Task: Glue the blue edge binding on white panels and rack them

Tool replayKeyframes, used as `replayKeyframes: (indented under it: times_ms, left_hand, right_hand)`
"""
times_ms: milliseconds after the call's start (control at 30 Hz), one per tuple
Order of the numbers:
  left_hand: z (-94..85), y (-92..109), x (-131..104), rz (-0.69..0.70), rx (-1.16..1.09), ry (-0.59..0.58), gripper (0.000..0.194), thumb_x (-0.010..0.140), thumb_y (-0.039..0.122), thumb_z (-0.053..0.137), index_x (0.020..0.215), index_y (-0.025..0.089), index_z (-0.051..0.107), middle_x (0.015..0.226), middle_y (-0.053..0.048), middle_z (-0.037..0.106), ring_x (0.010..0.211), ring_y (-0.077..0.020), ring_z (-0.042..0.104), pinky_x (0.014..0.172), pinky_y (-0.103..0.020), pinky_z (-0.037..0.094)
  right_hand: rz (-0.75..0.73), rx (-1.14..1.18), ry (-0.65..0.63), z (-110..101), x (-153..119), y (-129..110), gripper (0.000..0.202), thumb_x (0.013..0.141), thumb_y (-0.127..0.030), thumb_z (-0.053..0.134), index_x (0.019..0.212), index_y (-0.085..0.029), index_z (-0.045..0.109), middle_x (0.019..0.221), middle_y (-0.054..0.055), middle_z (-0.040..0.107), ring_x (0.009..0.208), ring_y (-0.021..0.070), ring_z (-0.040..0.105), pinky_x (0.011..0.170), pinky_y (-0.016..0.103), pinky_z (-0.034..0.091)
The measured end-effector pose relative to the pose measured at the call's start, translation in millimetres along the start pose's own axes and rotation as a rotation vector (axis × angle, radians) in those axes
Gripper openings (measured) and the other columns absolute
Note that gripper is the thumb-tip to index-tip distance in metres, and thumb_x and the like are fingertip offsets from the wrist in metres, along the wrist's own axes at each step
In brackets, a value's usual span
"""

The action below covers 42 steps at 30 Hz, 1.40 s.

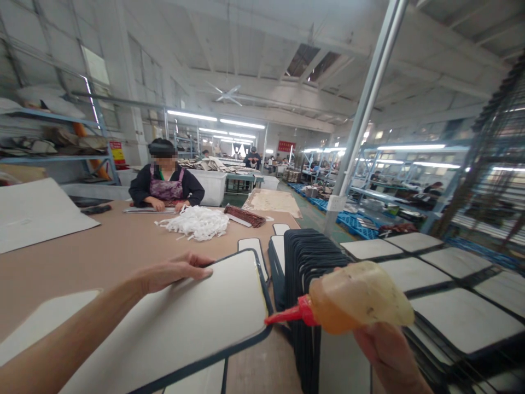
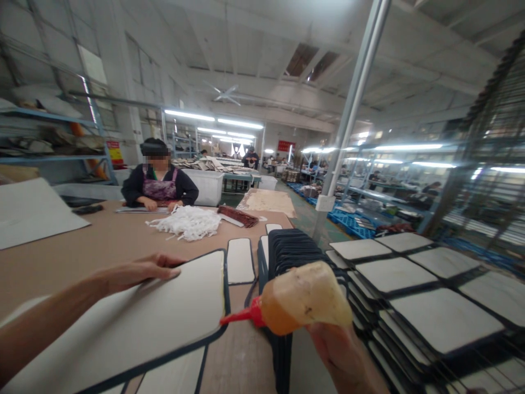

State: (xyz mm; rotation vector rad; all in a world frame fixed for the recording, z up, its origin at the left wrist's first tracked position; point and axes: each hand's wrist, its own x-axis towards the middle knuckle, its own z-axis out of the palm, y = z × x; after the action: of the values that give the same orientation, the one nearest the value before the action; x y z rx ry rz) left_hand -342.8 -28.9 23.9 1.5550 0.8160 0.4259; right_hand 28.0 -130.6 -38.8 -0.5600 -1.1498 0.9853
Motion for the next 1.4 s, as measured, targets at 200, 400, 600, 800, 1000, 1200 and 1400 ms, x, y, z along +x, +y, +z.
replayKeyframes:
  times_ms: [200, 400, 600, 800, 1000, 1200, 1400]
  left_hand:
    - [-1.9, -20, 5, -0.008, -0.155, 0.067, 0.041, 0.079, 0.035, 0.064, 0.118, 0.02, 0.064, 0.103, -0.008, 0.072, 0.088, -0.0222, 0.068, 0.074, -0.026, 0.052]
    - [5.5, -32, 11, -0.012, -0.235, 0.142, 0.044, 0.077, 0.037, 0.067, 0.116, 0.018, 0.064, 0.101, -0.009, 0.073, 0.084, -0.0204, 0.069, 0.072, -0.024, 0.053]
    - [12.4, -39, 20, -0.005, -0.272, 0.2, 0.048, 0.073, 0.042, 0.07, 0.115, 0.019, 0.065, 0.099, -0.008, 0.074, 0.082, -0.0189, 0.068, 0.068, -0.022, 0.053]
    - [18.5, -44, 23, -0.033, -0.253, 0.261, 0.048, 0.071, 0.046, 0.07, 0.112, 0.021, 0.066, 0.095, -0.005, 0.074, 0.079, -0.0164, 0.067, 0.063, -0.019, 0.05]
    - [23.0, -45, 27, -0.009, -0.256, 0.252, 0.045, 0.074, 0.046, 0.068, 0.112, 0.022, 0.066, 0.093, -0.004, 0.074, 0.076, -0.0148, 0.065, 0.057, -0.017, 0.046]
    - [25.4, -45, 30, -0.019, -0.265, 0.303, 0.046, 0.069, 0.05, 0.071, 0.105, 0.022, 0.069, 0.084, -0.002, 0.073, 0.069, -0.0124, 0.061, 0.053, -0.016, 0.043]
    - [27.7, -46, 34, -0.046, -0.288, 0.362, 0.05, 0.059, 0.055, 0.075, 0.095, 0.021, 0.072, 0.076, 0.0, 0.071, 0.063, -0.0109, 0.058, 0.048, -0.016, 0.038]
  right_hand:
    - [-0.115, -0.052, 0.162, 2, -11, 8, 0.052, 0.069, -0.031, 0.073, 0.12, -0.035, 0.059, 0.105, 0.006, 0.071, 0.098, 0.0332, 0.065, 0.084, 0.05, 0.056]
    - [-0.146, 0.007, 0.295, 22, -15, 2, 0.076, 0.069, -0.027, 0.075, 0.135, -0.039, 0.038, 0.12, 0.001, 0.065, 0.095, 0.0265, 0.066, 0.081, 0.041, 0.056]
    - [-0.148, 0.013, 0.333, 27, -14, 0, 0.071, 0.067, -0.028, 0.076, 0.13, -0.037, 0.044, 0.116, 0.001, 0.066, 0.102, 0.0245, 0.063, 0.085, 0.037, 0.053]
    - [-0.194, 0.085, 0.316, 27, -11, 3, 0.061, 0.066, -0.02, 0.077, 0.12, -0.036, 0.054, 0.102, -0.003, 0.072, 0.086, 0.0169, 0.066, 0.079, 0.024, 0.055]
    - [-0.269, 0.069, 0.36, 32, -7, 4, 0.057, 0.06, -0.017, 0.08, 0.113, -0.029, 0.061, 0.091, -0.003, 0.073, 0.079, 0.0157, 0.066, 0.073, 0.022, 0.054]
    - [-0.202, 0.063, 0.375, 45, -9, -3, 0.058, 0.058, -0.019, 0.081, 0.111, -0.029, 0.062, 0.088, -0.001, 0.071, 0.078, 0.0172, 0.065, 0.072, 0.024, 0.054]
    - [-0.167, 0.106, 0.389, 45, -10, 1, 0.066, 0.054, -0.017, 0.082, 0.115, -0.027, 0.06, 0.098, 0.002, 0.072, 0.086, 0.0188, 0.066, 0.078, 0.025, 0.054]
